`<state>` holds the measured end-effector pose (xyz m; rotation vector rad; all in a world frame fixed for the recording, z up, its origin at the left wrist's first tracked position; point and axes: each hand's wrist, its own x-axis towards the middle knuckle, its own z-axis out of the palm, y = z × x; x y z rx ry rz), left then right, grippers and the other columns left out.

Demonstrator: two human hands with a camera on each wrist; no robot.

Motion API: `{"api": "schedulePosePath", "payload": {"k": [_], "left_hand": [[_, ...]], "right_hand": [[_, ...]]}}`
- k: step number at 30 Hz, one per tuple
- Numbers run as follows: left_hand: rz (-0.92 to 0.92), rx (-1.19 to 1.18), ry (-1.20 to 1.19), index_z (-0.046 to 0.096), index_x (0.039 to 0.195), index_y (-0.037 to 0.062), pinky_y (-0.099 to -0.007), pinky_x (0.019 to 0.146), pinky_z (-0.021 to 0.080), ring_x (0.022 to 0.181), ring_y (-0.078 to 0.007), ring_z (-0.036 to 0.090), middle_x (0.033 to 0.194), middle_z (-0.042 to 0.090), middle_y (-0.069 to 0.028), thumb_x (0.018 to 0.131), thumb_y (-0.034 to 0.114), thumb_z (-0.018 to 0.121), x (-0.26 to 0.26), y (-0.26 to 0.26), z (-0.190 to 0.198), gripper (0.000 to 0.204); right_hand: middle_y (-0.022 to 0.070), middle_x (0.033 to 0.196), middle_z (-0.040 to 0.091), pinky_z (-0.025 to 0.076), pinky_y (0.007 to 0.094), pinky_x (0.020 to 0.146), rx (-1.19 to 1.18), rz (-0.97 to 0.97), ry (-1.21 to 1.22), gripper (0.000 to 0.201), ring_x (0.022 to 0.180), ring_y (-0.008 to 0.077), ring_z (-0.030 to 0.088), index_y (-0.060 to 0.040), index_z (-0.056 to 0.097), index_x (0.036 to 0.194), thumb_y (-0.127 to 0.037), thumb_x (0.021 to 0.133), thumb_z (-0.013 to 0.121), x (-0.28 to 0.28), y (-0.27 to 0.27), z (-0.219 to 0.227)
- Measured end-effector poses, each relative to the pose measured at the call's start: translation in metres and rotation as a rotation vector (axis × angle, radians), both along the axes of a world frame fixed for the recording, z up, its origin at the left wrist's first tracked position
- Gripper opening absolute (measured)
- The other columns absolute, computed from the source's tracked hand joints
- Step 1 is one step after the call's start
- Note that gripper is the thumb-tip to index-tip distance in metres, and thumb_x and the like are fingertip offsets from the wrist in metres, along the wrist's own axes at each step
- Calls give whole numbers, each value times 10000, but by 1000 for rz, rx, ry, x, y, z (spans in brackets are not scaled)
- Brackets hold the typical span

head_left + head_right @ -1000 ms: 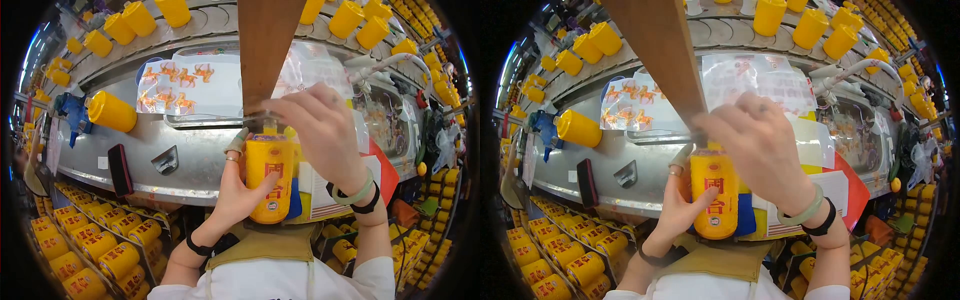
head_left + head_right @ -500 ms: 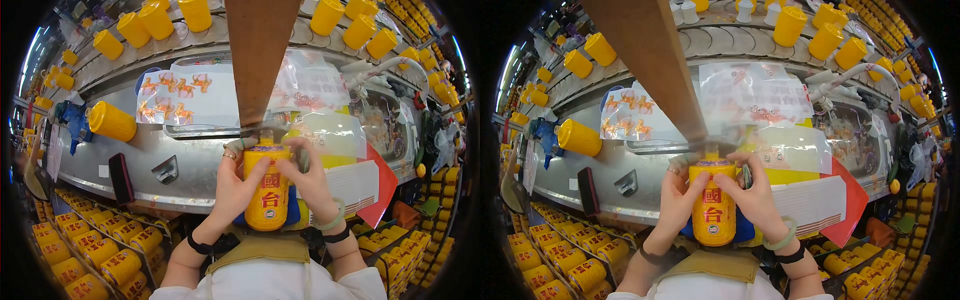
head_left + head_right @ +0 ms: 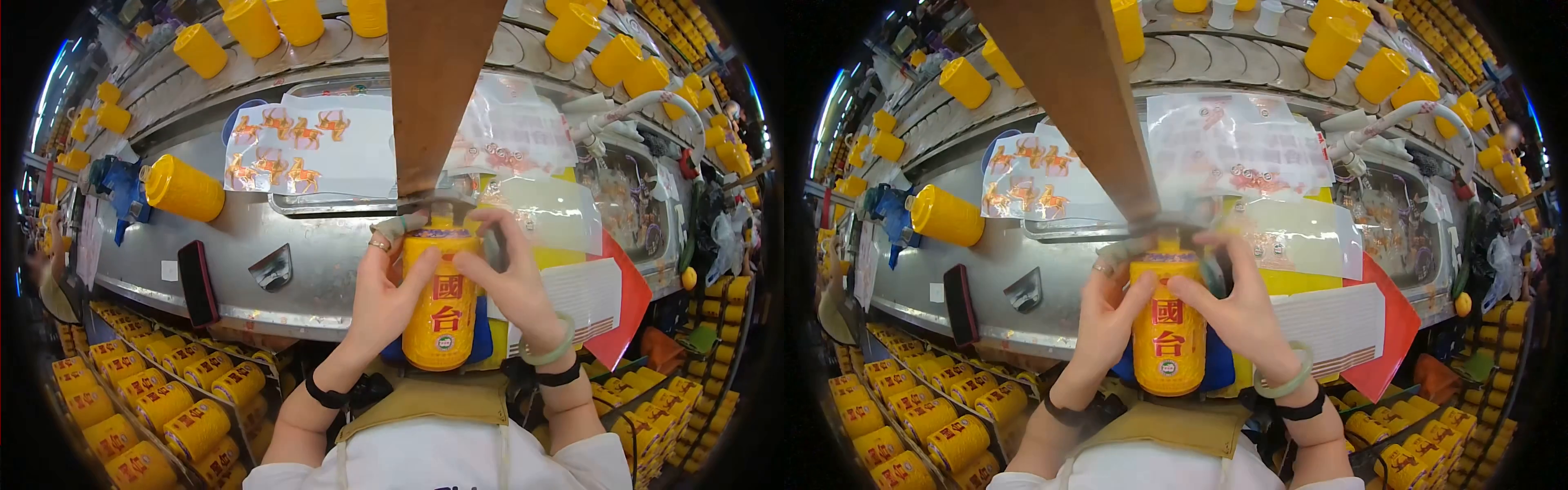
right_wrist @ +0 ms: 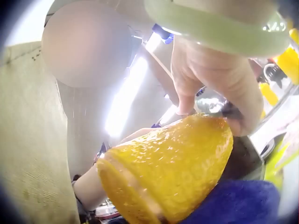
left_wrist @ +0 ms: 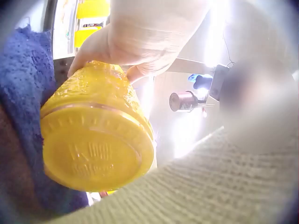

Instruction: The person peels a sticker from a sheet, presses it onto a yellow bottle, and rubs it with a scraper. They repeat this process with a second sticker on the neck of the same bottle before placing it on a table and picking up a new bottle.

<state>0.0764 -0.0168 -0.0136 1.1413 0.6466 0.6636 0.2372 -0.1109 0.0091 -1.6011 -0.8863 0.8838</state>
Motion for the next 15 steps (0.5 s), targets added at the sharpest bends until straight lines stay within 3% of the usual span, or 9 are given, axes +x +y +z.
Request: {"api": "schedulePosePath", "payload": {"k": [4, 6, 8, 10, 11, 12, 14, 15], "left_hand": [[24, -165, -146, 467, 1467, -24, -372, 1175, 394, 1389, -207, 509, 1505, 536, -161, 1089, 71, 524, -9, 1, -6, 394], [44, -163, -21, 453, 1483, -22, -377, 1214, 334, 1425, -215, 472, 1527, 525, -152, 1120, 105, 448, -14, 0, -3, 384], [34, -175, -87, 440, 1494, -21, -373, 1218, 326, 1428, -218, 468, 1538, 512, -138, 1125, 126, 446, -17, -2, -10, 397], [32, -202, -84, 426, 1506, -32, -373, 1219, 326, 1429, -219, 465, 1551, 489, -144, 1126, 123, 441, -20, -7, -10, 411], [27, -204, -82, 426, 1506, -32, -373, 1219, 326, 1429, -219, 465, 1551, 489, -144, 1126, 123, 441, -22, -10, -9, 411], [26, -190, -55, 408, 1518, -39, -374, 1220, 324, 1435, -220, 457, 1554, 481, -149, 1127, 125, 438, -23, -13, -7, 425], [20, -173, -30, 390, 1530, -46, -375, 1221, 323, 1440, -221, 450, 1557, 473, -153, 1127, 126, 435, -24, -16, -2, 440], [0, -138, -22, 360, 1562, -24, -362, 1184, 360, 1417, -211, 470, 1550, 477, -141, 1131, 143, 418, -25, -18, 0, 466]], "right_hand": [[143, 1231, 592, 467, 363, 997, 101, -18, -264, 479, 1131, 231, 580, -1, 534, 1351, -77, 924, 738, 12, 3, 28], [113, 1210, 567, 459, 327, 1001, 198, 54, -621, 437, 1064, 208, 581, 0, 498, 1395, 30, 972, 604, 13, 4, 43], [133, 1141, 631, 499, 363, 926, 228, 142, -558, 395, 973, 256, 634, -7, 576, 1330, 25, 943, 649, 9, 5, 48], [111, 1044, 686, 527, 398, 820, 304, 458, -985, 331, 918, 302, 644, -44, 681, 1175, -9, 847, 713, 5, 10, 61], [61, 945, 703, 513, 372, 762, 368, 312, -1027, 234, 867, 257, 635, -61, 724, 1050, -36, 818, 737, 9, 15, 51], [61, 945, 703, 513, 372, 762, 365, 307, -1028, 234, 867, 257, 635, -61, 724, 1050, -36, 818, 737, 13, 17, 54], [65, 922, 708, 509, 377, 760, 385, 100, -1187, 223, 825, 267, 624, -61, 734, 1032, -30, 811, 752, 20, 16, 65], [62, 927, 707, 506, 374, 767, 413, 135, -1009, 265, 812, 277, 633, -66, 734, 1058, -5, 801, 759, 19, 12, 63]]}}
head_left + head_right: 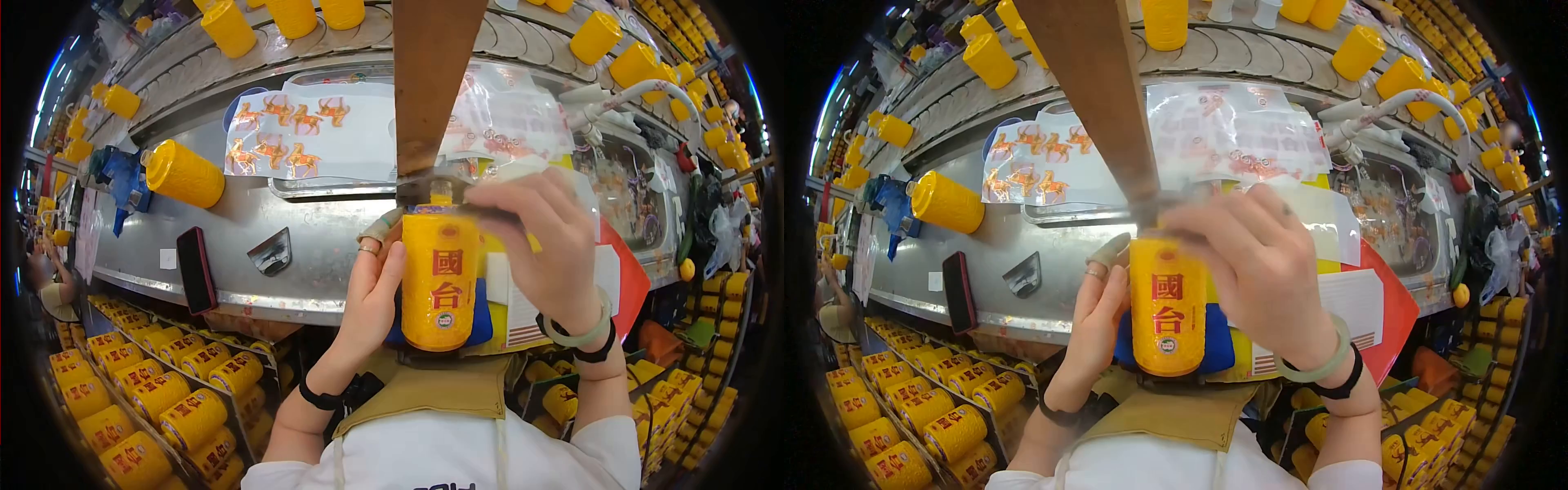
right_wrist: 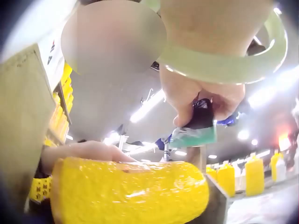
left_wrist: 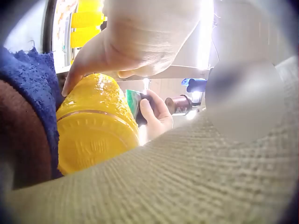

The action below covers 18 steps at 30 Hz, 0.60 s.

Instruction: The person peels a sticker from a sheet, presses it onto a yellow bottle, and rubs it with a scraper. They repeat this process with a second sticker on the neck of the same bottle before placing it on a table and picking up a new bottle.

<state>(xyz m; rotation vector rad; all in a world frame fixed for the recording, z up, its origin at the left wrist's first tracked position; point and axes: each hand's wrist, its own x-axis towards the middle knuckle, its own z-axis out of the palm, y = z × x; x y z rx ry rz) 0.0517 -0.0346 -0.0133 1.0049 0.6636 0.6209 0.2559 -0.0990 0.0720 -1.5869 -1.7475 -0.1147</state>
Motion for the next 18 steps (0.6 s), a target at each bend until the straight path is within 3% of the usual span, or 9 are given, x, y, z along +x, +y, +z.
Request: {"api": "schedulePosePath", "payload": {"k": [2, 3, 4, 5, 7, 8, 9, 13, 18], "left_hand": [[-23, 32, 15, 330, 1594, -2, -349, 1147, 398, 1393, -200, 490, 1543, 480, -130, 1134, 160, 400, -3, -3, 3, 492], [-28, 29, 1, 325, 1581, -29, -365, 1188, 353, 1434, -219, 453, 1558, 466, -150, 1129, 143, 421, -3, -3, 3, 493], [-35, 24, -12, 321, 1569, -55, -381, 1230, 308, 1474, -237, 415, 1573, 452, -170, 1123, 125, 442, -4, -4, 3, 496], [-38, 21, -7, 321, 1569, -55, -381, 1230, 308, 1474, -237, 415, 1573, 452, -170, 1123, 125, 442, -5, -5, 3, 496], [-56, 6, 13, 311, 1575, -55, -385, 1237, 295, 1493, -248, 395, 1586, 437, -180, 1114, 116, 458, -10, -6, 1, 514], [-65, 7, 3, 303, 1582, -53, -387, 1241, 290, 1501, -255, 390, 1595, 427, -186, 1102, 95, 476, -12, -7, 1, 532], [-65, 3, 7, 303, 1582, -53, -387, 1241, 290, 1501, -255, 390, 1595, 427, -186, 1102, 95, 476, -13, -10, 1, 532], [-71, -7, -8, 307, 1582, -50, -387, 1233, 307, 1489, -253, 411, 1601, 422, -186, 1084, 69, 512, -16, -13, 1, 551], [-45, -85, -33, 322, 1573, -31, -392, 1216, 349, 1456, -234, 449, 1572, 453, -193, 1039, 65, 617, -17, -15, -1, 617]], "right_hand": [[69, 934, 707, 511, 379, 768, -66, 25, 36, 290, 830, 288, 645, -69, 733, 1074, -5, 793, 769, -9, -11, -9], [76, 941, 708, 515, 384, 768, -129, 51, 69, 316, 847, 299, 656, -71, 732, 1090, -4, 785, 780, -13, -16, -14], [100, 967, 707, 527, 354, 796, -179, -87, 162, 307, 894, 290, 690, -66, 723, 1124, 3, 827, 755, -9, -22, -21], [100, 967, 707, 527, 354, 796, -182, -90, 167, 307, 894, 290, 690, -66, 723, 1124, 3, 827, 755, -5, -26, -26], [109, 986, 698, 522, 308, 838, -84, -301, 486, 254, 914, 229, 690, -57, 720, 1132, 28, 895, 685, 1, -33, -33], [63, 978, 679, 498, 259, 860, -107, -272, 783, 241, 901, 126, 644, -46, 685, 1178, 36, 967, 602, -2, -40, -35], [63, 978, 679, 498, 259, 860, -111, -274, 787, 241, 901, 126, 644, -46, 685, 1178, 36, 967, 602, -4, -46, -40], [-40, 990, 551, 416, 199, 764, -366, -118, 1479, 268, 892, 30, 503, -30, 585, 1267, -66, 1008, 645, -21, -65, -60], [-55, 890, 470, 394, 213, 709, -420, -183, 1360, 584, 808, 33, 451, -29, 484, 1420, -130, 931, 787, -49, -68, -72]]}}
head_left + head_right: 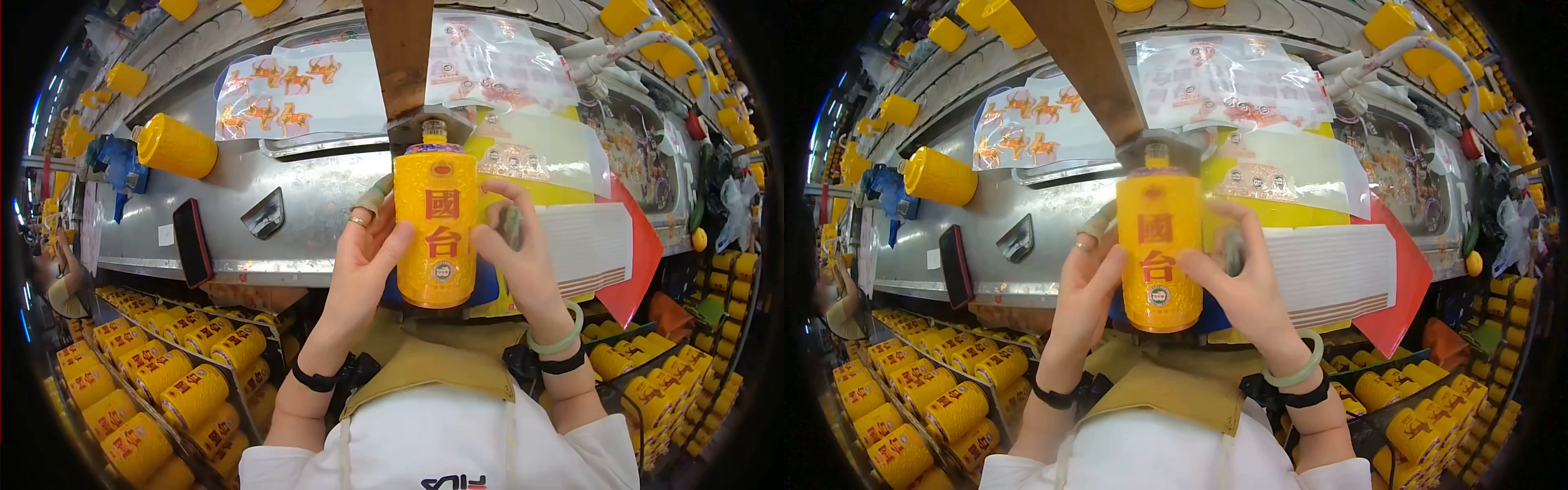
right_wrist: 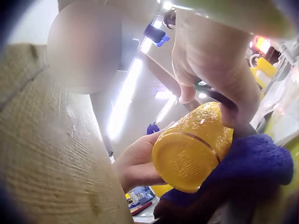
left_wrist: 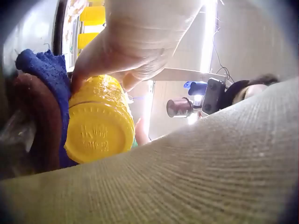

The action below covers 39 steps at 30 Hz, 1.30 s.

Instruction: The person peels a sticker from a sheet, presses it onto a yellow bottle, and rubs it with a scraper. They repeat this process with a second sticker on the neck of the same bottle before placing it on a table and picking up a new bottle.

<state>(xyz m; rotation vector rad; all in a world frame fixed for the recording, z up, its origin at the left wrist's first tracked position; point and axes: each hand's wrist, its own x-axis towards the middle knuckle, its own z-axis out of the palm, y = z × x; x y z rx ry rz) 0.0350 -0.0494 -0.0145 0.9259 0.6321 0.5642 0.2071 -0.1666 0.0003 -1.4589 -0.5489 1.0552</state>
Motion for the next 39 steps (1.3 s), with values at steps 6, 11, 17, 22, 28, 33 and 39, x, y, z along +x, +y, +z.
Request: {"api": "schedulePosePath", "payload": {"k": [6, 11, 17, 22, 28, 33, 39], "left_hand": [[2, 56, 63, 303, 1581, -15, -411, 1164, 409, 1398, -253, 513, 1531, 510, -194, 956, -6, 674, 9, -5, 12, 727], [-14, 20, 32, 301, 1578, -16, -412, 1160, 418, 1394, -251, 516, 1530, 514, -190, 945, -10, 693, 8, -2, 12, 745], [-25, 6, 2, 272, 1573, -25, -395, 1152, 460, 1393, -244, 520, 1544, 469, -200, 951, 2, 736, 6, 0, 12, 776], [-25, 11, -4, 287, 1576, -33, -400, 1186, 408, 1422, -242, 489, 1560, 462, -194, 993, 41, 696, 2, 0, 6, 716], [-12, 38, 9, 293, 1609, -7, -401, 1174, 400, 1426, -248, 492, 1571, 470, -166, 1123, 159, 425, 1, 0, 1, 530], [-21, 46, 9, 287, 1613, -4, -402, 1175, 404, 1435, -252, 484, 1591, 442, -166, 1133, 181, 397, 1, 0, 1, 526], [6, -19, -32, 309, 1582, -52, -387, 1226, 303, 1478, -240, 410, 1593, 434, -188, 1098, 158, 526, 0, -2, 3, 570]], "right_hand": [[85, 1203, 625, 518, 316, 943, 10, 39, 51, 769, 1110, 151, 612, 9, 372, 1524, -106, 906, 816, -10, 5, -1], [134, 1296, 617, 507, 340, 1018, -16, 84, 11, 778, 1206, 190, 608, 16, 369, 1520, -121, 903, 823, -5, 5, 5], [24, 1020, 605, 484, 243, 872, -23, 55, 35, 730, 980, 95, 588, 16, 403, 1503, -121, 914, 813, -5, 2, -3], [2, 986, 580, 456, 214, 856, 1, 50, 110, 649, 905, 80, 555, 5, 429, 1492, -64, 940, 763, 5, 3, 5], [91, 1102, 680, 487, 282, 917, 227, -100, -629, 401, 1038, 166, 633, -41, 640, 1316, 29, 922, 651, 11, 15, 32], [34, 1014, 731, 517, 372, 838, 491, 270, -1448, 235, 926, 239, 658, -73, 789, 976, -53, 746, 746, 15, 10, 49], [-5, 1061, 717, 539, 308, 745, 573, 404, -1365, 256, 952, 160, 658, -145, 758, 1014, -82, 767, 743, 1, -13, 45]]}}
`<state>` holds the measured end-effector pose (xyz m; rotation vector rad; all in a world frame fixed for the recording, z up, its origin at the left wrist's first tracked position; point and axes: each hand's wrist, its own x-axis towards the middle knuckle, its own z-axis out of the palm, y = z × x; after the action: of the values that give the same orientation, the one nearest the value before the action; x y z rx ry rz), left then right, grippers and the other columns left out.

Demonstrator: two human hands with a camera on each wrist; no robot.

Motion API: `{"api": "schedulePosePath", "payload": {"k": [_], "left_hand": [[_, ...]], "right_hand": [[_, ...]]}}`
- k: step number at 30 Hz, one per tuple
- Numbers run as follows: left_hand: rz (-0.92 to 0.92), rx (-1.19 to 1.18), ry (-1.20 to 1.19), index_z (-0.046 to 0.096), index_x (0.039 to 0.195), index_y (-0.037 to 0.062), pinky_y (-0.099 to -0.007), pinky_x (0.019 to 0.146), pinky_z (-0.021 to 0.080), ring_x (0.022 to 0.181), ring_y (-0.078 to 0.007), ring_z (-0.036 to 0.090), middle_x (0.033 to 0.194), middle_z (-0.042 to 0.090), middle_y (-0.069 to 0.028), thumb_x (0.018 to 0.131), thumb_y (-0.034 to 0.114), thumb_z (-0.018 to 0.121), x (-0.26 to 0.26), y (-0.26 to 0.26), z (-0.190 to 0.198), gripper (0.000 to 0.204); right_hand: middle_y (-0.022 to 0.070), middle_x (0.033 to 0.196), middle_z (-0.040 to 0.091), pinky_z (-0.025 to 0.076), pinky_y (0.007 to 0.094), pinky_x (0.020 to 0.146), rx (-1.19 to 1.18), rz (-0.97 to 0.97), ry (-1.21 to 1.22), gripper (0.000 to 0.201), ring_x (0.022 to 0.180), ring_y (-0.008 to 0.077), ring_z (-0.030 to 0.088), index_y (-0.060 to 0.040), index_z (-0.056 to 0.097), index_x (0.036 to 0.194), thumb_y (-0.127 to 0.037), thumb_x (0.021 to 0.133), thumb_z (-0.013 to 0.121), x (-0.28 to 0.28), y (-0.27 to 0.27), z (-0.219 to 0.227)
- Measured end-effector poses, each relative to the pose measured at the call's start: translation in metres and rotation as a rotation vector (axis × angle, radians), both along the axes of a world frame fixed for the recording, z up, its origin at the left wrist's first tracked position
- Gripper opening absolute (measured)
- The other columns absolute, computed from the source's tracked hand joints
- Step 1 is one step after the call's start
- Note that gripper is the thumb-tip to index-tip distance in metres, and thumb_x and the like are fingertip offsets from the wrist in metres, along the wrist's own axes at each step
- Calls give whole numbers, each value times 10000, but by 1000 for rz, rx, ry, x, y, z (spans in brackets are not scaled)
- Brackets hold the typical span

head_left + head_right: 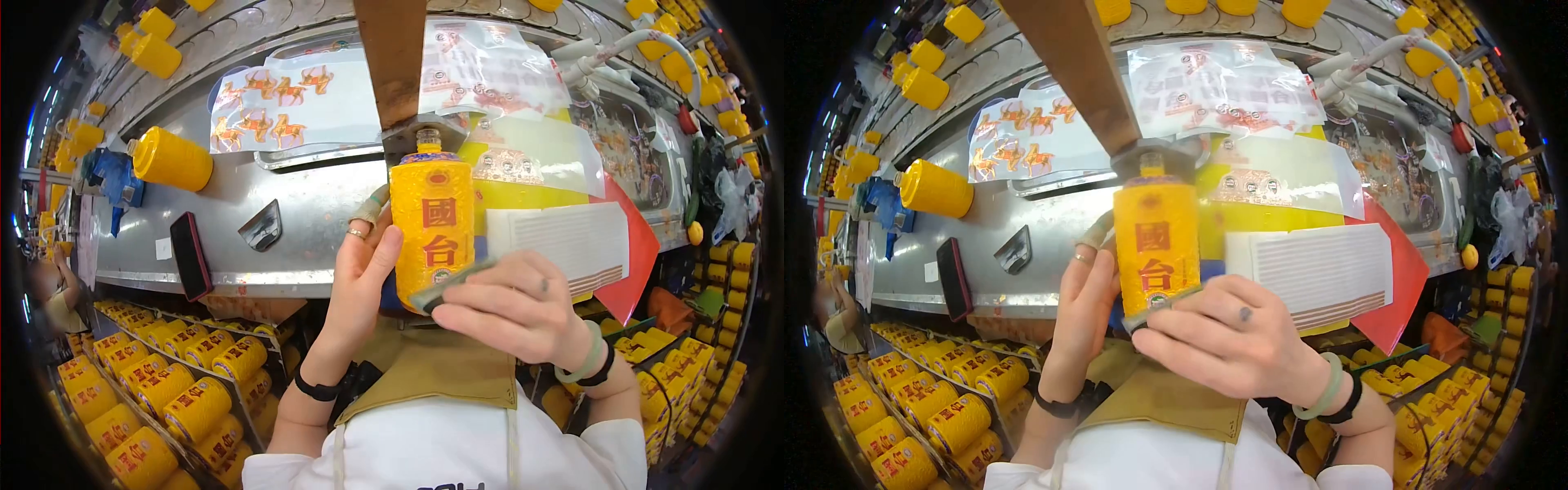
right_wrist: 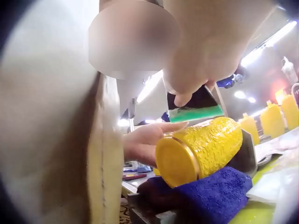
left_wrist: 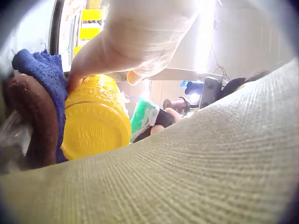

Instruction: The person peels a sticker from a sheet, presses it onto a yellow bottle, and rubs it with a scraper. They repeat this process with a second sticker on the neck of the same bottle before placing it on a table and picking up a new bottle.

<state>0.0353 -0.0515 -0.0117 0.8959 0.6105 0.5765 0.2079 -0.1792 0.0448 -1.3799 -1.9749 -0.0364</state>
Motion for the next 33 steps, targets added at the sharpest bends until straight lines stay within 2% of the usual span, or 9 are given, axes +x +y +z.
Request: {"api": "schedulePosePath", "payload": {"k": [4, 6, 9, 12, 23, 25, 26, 27, 33], "left_hand": [[-25, 115, 40, 258, 1608, -50, -400, 1248, 266, 1518, -265, 356, 1639, 361, -201, 1095, 108, 483, -4, -4, -5, 582], [-28, 80, -30, 233, 1621, -43, -433, 1247, 273, 1520, -287, 351, 1654, 320, -203, 1019, 234, 692, -9, -12, -11, 806], [-74, 880, 215, 323, 1591, -19, -471, 1216, 338, 1472, -324, 395, 1603, 320, -199, 628, 454, 1006, -20, -20, -10, 1272], [-27, 1231, 441, 395, 1559, 2, -457, 1189, 384, 1435, -323, 422, 1562, 338, -189, 667, 360, 1005, -17, -35, -14, 1139], [116, 1027, 382, 600, 1423, 24, -463, 1078, 486, 1274, -410, 598, 1482, 509, -262, 656, 260, 999, -30, -45, -26, 896], [204, 1160, 256, 709, 1241, -22, -449, 936, 554, 1086, -361, 702, 1155, 731, -219, 818, 390, 881, -58, -43, -32, 615], [161, 1263, 231, 712, 1135, -63, -415, 822, 543, 846, -313, 664, 971, 726, -180, 929, 198, 798, -80, -45, -32, 343], [54, 1075, 336, 723, 1068, -68, -442, 918, 533, 962, -341, 696, 1022, 740, -219, 1082, 466, 542, -110, -56, -40, 564], [32, 1083, 295, 725, 1065, -68, -439, 902, 538, 950, -338, 703, 1005, 742, -219, 1058, 457, 575, -76, -36, -96, 546]], "right_hand": [[18, 1086, 736, 550, 319, 751, -2, -62, 67, 280, 888, 179, 670, -111, 766, 1046, -68, 772, 729, 11, -6, -12], [53, 1053, 739, 558, 309, 782, -56, -58, 178, 288, 917, 165, 678, -62, 733, 1105, 6, 826, 725, 18, -15, -10], [76, 1071, 693, 556, 286, 829, -89, -591, 886, 350, 971, 132, 660, -14, 614, 1244, 67, 912, 691, 18, -15, -12], [62, 1144, 654, 549, 269, 836, -74, -621, 992, 399, 966, 117, 649, -12, 560, 1312, 57, 939, 683, 23, -5, -19], [104, 1153, 678, 541, 332, 941, -155, -582, 984, 355, 1057, 196, 660, 5, 623, 1277, 15, 926, 668, 33, 4, -66], [85, 1186, 671, 560, 311, 873, -165, -593, 1096, 339, 1049, 155, 650, -24, 625, 1296, -1, 959, 652, 32, 1, -72], [80, 1211, 663, 559, 308, 890, -167, -588, 1083, 324, 1075, 142, 641, -21, 617, 1310, -11, 987, 632, 34, -1, -65], [77, 1240, 648, 557, 307, 911, -118, -558, 1124, 321, 1113, 136, 626, -24, 593, 1338, -19, 1017, 604, 35, 0, -78], [53, 1246, 624, 511, 275, 975, -149, -529, 1269, 351, 1141, 108, 595, -36, 534, 1395, -27, 1048, 583, 33, -10, -61]]}}
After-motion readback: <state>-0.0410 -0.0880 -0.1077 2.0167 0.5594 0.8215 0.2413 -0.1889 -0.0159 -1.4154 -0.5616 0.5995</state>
